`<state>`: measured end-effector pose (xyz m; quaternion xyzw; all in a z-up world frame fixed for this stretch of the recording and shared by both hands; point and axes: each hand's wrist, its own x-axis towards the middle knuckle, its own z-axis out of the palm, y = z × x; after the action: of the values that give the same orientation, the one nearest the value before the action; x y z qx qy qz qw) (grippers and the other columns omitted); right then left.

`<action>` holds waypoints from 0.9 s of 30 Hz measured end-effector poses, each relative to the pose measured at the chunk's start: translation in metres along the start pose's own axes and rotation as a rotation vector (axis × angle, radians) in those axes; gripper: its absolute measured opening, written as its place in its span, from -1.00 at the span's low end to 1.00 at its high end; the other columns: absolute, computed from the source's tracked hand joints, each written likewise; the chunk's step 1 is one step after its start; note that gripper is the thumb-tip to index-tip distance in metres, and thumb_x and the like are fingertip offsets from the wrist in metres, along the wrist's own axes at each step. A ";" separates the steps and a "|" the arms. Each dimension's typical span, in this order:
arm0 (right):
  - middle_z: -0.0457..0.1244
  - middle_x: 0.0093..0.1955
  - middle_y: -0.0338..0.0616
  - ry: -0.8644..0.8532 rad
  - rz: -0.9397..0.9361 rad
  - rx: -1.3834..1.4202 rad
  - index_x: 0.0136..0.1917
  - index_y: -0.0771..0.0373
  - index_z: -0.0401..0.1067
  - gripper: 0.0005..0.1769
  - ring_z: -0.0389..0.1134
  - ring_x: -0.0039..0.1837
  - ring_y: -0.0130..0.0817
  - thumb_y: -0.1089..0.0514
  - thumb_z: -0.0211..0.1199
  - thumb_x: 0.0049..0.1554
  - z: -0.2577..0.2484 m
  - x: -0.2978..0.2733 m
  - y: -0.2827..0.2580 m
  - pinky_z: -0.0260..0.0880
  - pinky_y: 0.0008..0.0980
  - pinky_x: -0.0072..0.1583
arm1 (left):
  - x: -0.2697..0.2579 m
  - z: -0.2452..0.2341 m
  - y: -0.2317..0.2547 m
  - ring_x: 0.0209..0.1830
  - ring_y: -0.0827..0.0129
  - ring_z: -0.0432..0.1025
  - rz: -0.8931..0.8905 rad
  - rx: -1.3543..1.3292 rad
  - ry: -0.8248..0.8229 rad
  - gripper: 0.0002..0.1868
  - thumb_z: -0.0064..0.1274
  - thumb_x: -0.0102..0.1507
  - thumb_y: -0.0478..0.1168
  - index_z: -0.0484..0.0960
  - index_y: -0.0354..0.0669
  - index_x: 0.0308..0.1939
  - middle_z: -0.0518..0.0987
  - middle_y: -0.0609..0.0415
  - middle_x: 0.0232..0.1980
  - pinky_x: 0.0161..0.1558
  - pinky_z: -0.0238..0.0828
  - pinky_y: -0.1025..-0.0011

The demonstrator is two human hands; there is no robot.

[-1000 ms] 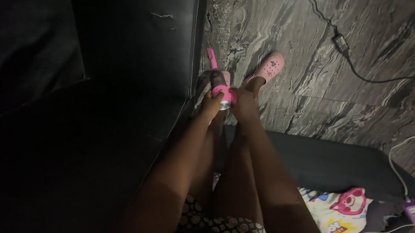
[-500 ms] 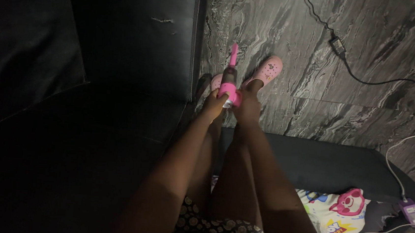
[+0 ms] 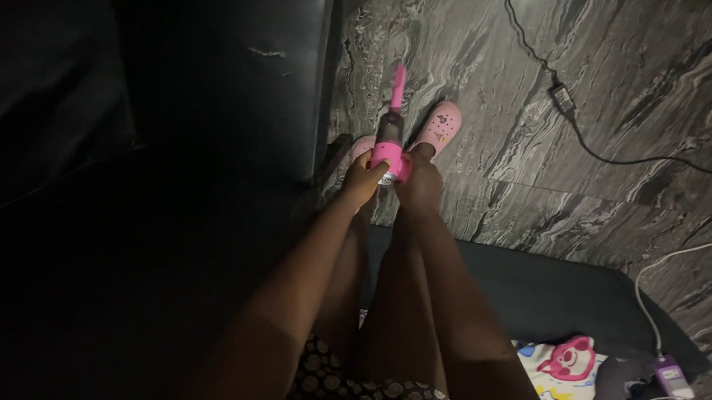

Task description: The user is assembling a small pink handheld portable vacuum by attaching its components.

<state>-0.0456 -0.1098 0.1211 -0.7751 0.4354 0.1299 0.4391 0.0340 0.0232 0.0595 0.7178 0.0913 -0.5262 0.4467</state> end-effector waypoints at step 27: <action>0.39 0.01 0.10 -0.167 0.027 0.019 0.12 0.23 0.47 -0.36 0.43 0.07 0.09 0.07 0.56 -0.22 -0.079 0.078 0.084 0.44 -0.05 0.10 | 0.069 0.103 0.035 -0.09 0.26 0.58 -0.108 0.205 0.009 -0.45 0.10 0.22 0.07 0.63 -0.32 0.10 0.71 -0.05 -0.07 -0.01 0.46 0.31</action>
<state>-0.0801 -0.2358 0.0734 -0.7515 0.4088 0.1956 0.4795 0.0154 -0.0963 0.0157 0.7562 0.0777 -0.5528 0.3413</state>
